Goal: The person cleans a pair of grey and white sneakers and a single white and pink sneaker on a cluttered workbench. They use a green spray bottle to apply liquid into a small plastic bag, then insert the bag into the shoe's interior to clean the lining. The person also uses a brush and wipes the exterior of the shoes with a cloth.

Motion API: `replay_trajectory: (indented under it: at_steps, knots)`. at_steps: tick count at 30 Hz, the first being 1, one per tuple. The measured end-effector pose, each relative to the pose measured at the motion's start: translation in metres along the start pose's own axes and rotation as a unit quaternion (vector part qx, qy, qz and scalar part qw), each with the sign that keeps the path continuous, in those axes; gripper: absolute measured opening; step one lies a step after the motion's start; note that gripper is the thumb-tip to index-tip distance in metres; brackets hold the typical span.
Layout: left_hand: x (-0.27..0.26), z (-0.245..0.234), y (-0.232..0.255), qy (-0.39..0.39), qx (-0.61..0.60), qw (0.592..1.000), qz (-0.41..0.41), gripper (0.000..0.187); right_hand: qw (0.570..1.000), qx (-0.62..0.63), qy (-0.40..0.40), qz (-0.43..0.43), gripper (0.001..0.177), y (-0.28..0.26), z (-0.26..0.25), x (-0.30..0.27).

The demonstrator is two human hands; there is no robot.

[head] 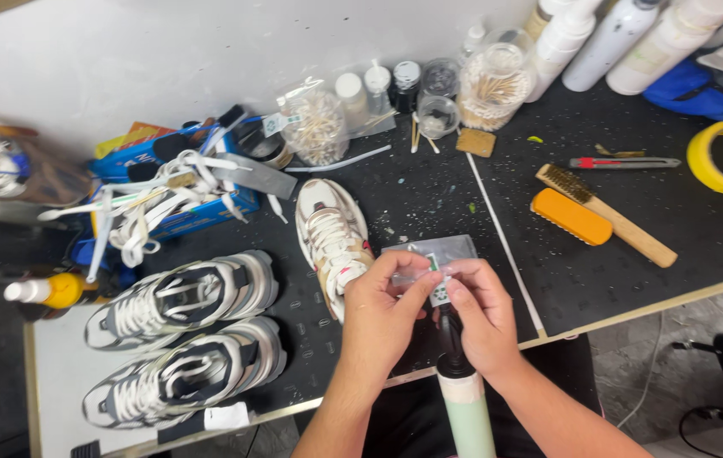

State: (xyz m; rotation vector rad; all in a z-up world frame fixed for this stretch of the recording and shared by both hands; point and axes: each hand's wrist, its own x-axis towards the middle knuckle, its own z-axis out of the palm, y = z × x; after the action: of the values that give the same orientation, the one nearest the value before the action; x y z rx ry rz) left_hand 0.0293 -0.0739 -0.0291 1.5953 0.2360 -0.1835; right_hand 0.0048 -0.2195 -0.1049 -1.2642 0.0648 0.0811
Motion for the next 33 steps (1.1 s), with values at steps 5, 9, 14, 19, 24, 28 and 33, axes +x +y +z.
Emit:
replay_trajectory:
  at_steps: [5, 9, 14, 19, 24, 28, 33]
  knots:
    - [-0.001, -0.003, 0.005, 0.007, 0.035, 0.999, 0.012, 0.018, 1.0, 0.006, -0.011, 0.001, 0.015, -0.001, 0.002, 0.0]
    - [0.0, -0.004, 0.003, -0.002, 0.025, 1.0, 0.003, 0.017, 0.999, 0.013, -0.036, -0.021, 0.02, -0.003, 0.001, 0.0]
    - [-0.002, -0.005, -0.003, -0.026, 0.006, 0.999, 0.022, 0.015, 0.998, 0.031, -0.047, -0.016, 0.025, -0.004, -0.003, -0.001]
    - [-0.001, -0.007, -0.001, -0.032, 0.034, 0.997, 0.063, 0.019, 0.992, 0.109, -0.058, 0.006, 0.033, -0.001, -0.008, 0.001]
    - [-0.004, -0.012, 0.002, -0.069, 0.061, 0.992, 0.085, 0.033, 0.994, 0.101, -0.008, 0.032, 0.023, 0.013, -0.012, 0.001]
    - [-0.002, -0.01, -0.006, -0.062, 0.087, 0.985, 0.134, 0.027, 0.998, 0.056, 0.009, 0.014, 0.013, 0.025, -0.013, 0.0]
    - [0.0, -0.007, -0.005, -0.045, 0.053, 0.997, -0.017, 0.019, 0.996, 0.083, -0.025, 0.013, 0.015, 0.023, -0.005, -0.004]
